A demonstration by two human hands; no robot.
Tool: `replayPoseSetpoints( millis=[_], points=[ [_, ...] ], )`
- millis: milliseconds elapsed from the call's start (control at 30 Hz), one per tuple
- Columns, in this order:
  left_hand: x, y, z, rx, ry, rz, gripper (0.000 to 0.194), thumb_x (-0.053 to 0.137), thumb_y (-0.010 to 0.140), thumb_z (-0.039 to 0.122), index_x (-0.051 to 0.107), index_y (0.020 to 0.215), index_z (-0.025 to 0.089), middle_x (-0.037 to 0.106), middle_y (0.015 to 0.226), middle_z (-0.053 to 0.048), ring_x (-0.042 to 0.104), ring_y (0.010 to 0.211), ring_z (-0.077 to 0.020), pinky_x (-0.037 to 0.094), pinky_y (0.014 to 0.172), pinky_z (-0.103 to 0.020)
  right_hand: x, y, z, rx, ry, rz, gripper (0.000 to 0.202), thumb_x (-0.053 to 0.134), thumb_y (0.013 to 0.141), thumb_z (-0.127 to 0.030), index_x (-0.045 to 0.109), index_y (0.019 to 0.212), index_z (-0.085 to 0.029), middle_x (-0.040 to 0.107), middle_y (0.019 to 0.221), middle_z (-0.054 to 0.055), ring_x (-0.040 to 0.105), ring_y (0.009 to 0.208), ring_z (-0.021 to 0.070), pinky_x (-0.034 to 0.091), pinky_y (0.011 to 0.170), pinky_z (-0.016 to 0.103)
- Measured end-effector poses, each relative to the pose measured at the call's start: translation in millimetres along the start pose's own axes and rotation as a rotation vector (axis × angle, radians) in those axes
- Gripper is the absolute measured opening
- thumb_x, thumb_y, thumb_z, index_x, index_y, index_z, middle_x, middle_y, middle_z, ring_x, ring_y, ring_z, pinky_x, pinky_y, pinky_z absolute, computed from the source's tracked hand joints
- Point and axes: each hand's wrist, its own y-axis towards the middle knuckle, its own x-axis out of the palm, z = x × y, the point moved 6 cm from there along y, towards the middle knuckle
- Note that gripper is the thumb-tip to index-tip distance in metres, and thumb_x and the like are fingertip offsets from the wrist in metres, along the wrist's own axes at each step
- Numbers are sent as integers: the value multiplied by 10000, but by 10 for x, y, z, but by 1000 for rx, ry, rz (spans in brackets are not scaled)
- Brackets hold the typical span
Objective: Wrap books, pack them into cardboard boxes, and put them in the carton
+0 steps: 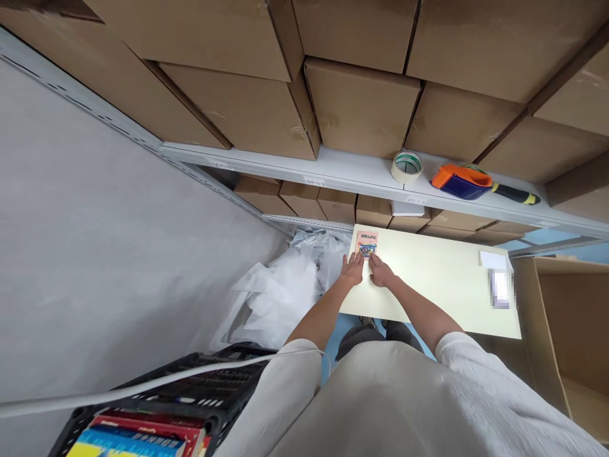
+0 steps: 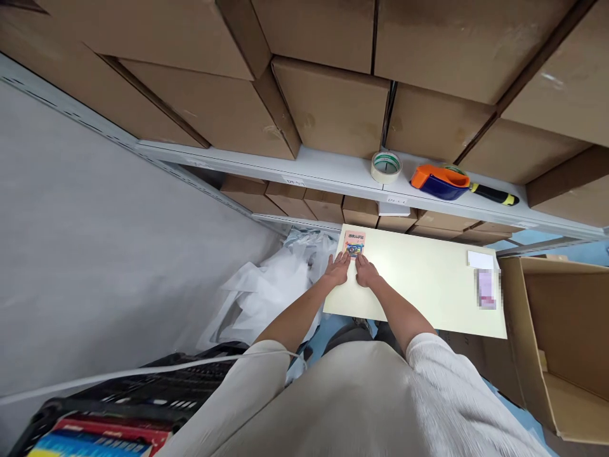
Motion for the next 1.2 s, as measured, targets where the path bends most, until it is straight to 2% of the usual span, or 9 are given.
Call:
replayPoseSetpoints(
  millis=[233,367,567,733,900,1000,1067,1133,1200],
  points=[
    [-132,226,-107,-56,33,-35,987,655,828,189,318,1755,246,160,1855,-118,128,1713,-410,45,1359,-686,-136,305,23,-8,112,56,983,681,890,-228,254,1775,-180,136,1859,97,127,1712,372,306,1339,513],
    [-163,189,-77,-59,26,1,977,648,813,155,352,1743,200,187,1849,-135,85,1716,-422,0,1368,-659,-217,283,-17,-8,141,85,917,703,875,-198,375,1731,-167,214,1841,129,210,1683,413,329,1320,522],
    [-260,18,177,42,30,116,941,582,896,180,258,1774,276,192,1855,-97,98,1722,-380,32,1376,-633,-519,-109,-75,-125,71,242,785,563,952,-185,396,1718,-183,242,1834,126,303,1644,344,295,1326,506],
    [-172,-142,586,147,76,73,885,527,939,165,235,1773,228,175,1852,-147,149,1719,-344,145,1367,-579,-855,-742,353,-14,160,423,628,505,1006,-232,532,1626,-132,350,1781,171,396,1590,339,333,1301,495],
    [-201,-137,1142,254,98,64,867,532,962,197,220,1771,217,152,1854,-156,222,1701,-355,190,1361,-542,-1482,-1723,1114,18,299,816,428,480,1027,-314,697,1383,-220,619,1533,156,540,1452,316,420,1246,525],
    [-300,-65,1546,320,142,87,834,515,986,222,218,1765,192,135,1856,-168,241,1695,-351,228,1352,-527,-2055,-2336,1560,-16,284,1095,327,486,1036,-388,717,1218,-246,715,1244,150,647,1217,330,536,1094,532],
    [-353,-32,1814,352,156,112,799,500,1003,236,237,1756,184,143,1854,-171,260,1689,-348,249,1348,-513,-2496,-2662,1796,5,204,1255,312,480,1033,-395,711,1173,-238,711,1173,151,650,1153,331,546,1059,517],
    [-368,-31,2065,375,154,134,766,498,1013,249,273,1743,187,176,1850,-165,280,1683,-339,260,1346,-494,-2936,-2858,1959,51,100,1322,333,484,1017,-369,703,1219,-222,704,1212,166,632,1184,343,520,1088,524],
    [-340,-64,2286,386,144,148,741,495,1019,254,302,1731,185,208,1843,-162,296,1679,-329,271,1346,-476,-3331,-2921,2059,107,1,1293,391,476,1009,-345,680,1311,-203,679,1361,192,591,1288,363,485,1118,540]
  ],
)
